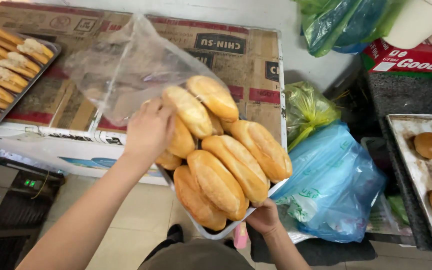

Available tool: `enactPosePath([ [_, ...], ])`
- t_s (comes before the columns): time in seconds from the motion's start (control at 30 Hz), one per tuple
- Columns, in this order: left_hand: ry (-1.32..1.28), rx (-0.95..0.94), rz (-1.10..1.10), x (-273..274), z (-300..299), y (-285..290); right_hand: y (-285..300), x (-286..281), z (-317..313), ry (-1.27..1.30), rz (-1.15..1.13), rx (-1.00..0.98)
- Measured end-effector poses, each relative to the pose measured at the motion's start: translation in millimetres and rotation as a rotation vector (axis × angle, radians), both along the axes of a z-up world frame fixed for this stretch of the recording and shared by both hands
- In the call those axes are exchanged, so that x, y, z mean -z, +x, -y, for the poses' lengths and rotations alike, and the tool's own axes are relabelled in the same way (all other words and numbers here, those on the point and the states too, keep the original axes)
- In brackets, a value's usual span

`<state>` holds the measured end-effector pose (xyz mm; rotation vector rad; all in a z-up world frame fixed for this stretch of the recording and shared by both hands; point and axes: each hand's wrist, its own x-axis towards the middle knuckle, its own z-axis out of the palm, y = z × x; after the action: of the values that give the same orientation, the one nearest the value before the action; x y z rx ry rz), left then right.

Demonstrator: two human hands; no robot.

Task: Move baked bread loaves from a cooling tray to a smaller metal tray and then put them into a large plastic bag.

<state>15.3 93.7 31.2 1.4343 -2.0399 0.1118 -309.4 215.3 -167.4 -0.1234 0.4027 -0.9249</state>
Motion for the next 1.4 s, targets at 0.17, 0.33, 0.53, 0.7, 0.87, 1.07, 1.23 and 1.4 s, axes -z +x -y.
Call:
enactPosePath([
  [0.17,0.159,-0.109,-0.097,13.0,-7.9,-0.4,-4.9,1.2,2.4,-0.045,-0.071,0.111],
  [0.33,0.072,0.159,-0.278,28.0,-25.1,-50.1,-14.3,31.3,4.3,-0.027,-0.057,0.076],
  [0.53,0.295,0.16,-0.596,-4.4,-39.4,-74.1,-17.1,25.8,13.4,0.038,-0.057,0.069],
  [0.7,0.368,0.129,-0.604,-2.6,-39.5,-82.9,-16.7,44.9,9.1,0.119,-0.192,0.058],
  [0.87,0.238,0.054,-0.642,8.3,-72.1,-85.3,17.4,-27.1,-30.1,0.256,-0.195,0.111],
  [1.07,0.321,0.099,-0.646,10.8,-90.7,-84.6,-4.2,9.5,-16.6,0.125,-0.158,-0.036],
  [1.23,0.145,0.213,-0.512,24.7,-97.3,-103.5,0.7,4.2,-14.5,0.122,0.002,-0.088],
  [1.4,0.091,0.252,-0.465,21.9,-102.1,-105.2,6.0,4.6,-8.7,0.286,-0.128,-0.016],
])
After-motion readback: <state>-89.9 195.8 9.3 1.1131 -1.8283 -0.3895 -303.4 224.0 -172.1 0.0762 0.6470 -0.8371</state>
